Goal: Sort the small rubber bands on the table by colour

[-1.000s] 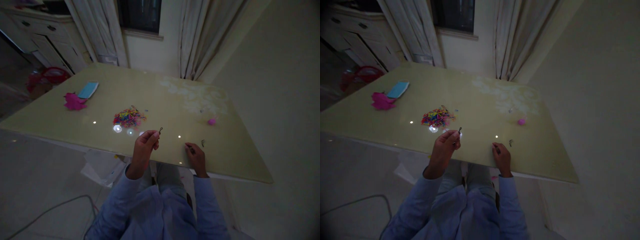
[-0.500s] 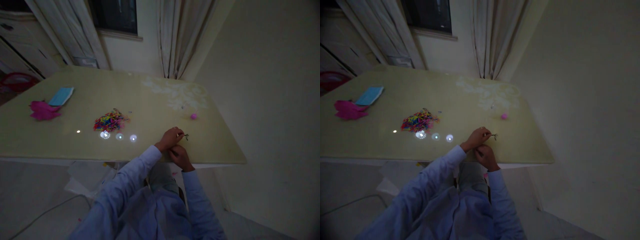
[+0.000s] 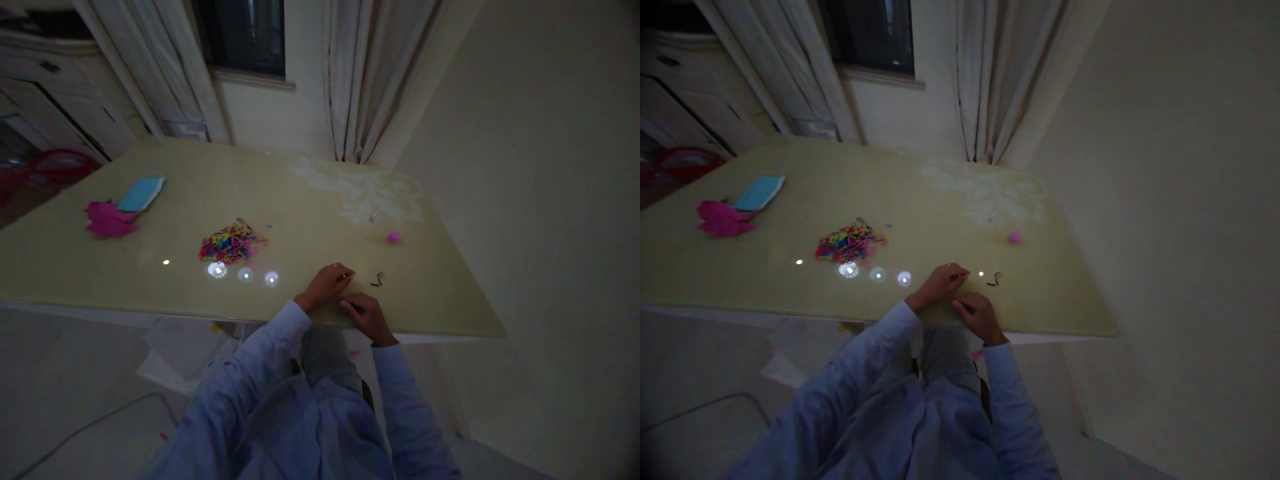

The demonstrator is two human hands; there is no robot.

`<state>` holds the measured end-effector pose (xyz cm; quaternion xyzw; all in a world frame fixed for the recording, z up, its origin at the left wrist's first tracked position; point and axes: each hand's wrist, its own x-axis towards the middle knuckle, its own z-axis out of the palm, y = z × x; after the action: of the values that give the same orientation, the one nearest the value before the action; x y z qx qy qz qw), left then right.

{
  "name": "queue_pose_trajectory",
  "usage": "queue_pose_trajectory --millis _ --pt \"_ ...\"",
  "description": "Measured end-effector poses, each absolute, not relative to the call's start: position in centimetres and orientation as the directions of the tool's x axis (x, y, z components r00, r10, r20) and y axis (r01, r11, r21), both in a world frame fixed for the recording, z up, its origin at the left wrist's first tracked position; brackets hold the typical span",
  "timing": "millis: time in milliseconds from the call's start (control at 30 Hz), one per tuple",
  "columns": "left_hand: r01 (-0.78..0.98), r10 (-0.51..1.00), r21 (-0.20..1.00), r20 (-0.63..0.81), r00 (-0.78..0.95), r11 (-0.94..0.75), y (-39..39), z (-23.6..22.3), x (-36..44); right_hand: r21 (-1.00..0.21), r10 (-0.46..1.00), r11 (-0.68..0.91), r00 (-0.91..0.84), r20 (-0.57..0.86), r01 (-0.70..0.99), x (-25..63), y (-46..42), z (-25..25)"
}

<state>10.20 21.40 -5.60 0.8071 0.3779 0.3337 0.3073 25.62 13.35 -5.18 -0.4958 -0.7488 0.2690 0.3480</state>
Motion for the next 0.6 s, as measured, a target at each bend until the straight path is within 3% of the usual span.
queue_pose_trajectory --millis 133,267,400,600 --pt "0.487 0.853 0.703 0.383 0.355 -0.518 19.1 -6.0 4.1 -0.826 0.966 0.250 -0.183 0.181 0.506 25.1 14.2 -4.3" --pt "0.581 0.829 0.597 0.459 0.319 -0.554 16.3 -6.7 -1.0 -0.828 0.962 0.272 -0.163 0.219 0.490 21.7 16.4 -2.0" --pt "0.623 0.777 0.470 0.447 0.443 -0.626 14.4 -7.1 -2.8 -0.770 0.893 0.428 -0.352 0.280 0.474 15.1 19.9 -0.3" --pt "0.726 0.869 0.486 0.351 0.347 -0.486 14.5 -6.9 -2.1 -0.564 0.730 0.621 -0.663 0.163 0.545 4.3 25.2 -1.3"
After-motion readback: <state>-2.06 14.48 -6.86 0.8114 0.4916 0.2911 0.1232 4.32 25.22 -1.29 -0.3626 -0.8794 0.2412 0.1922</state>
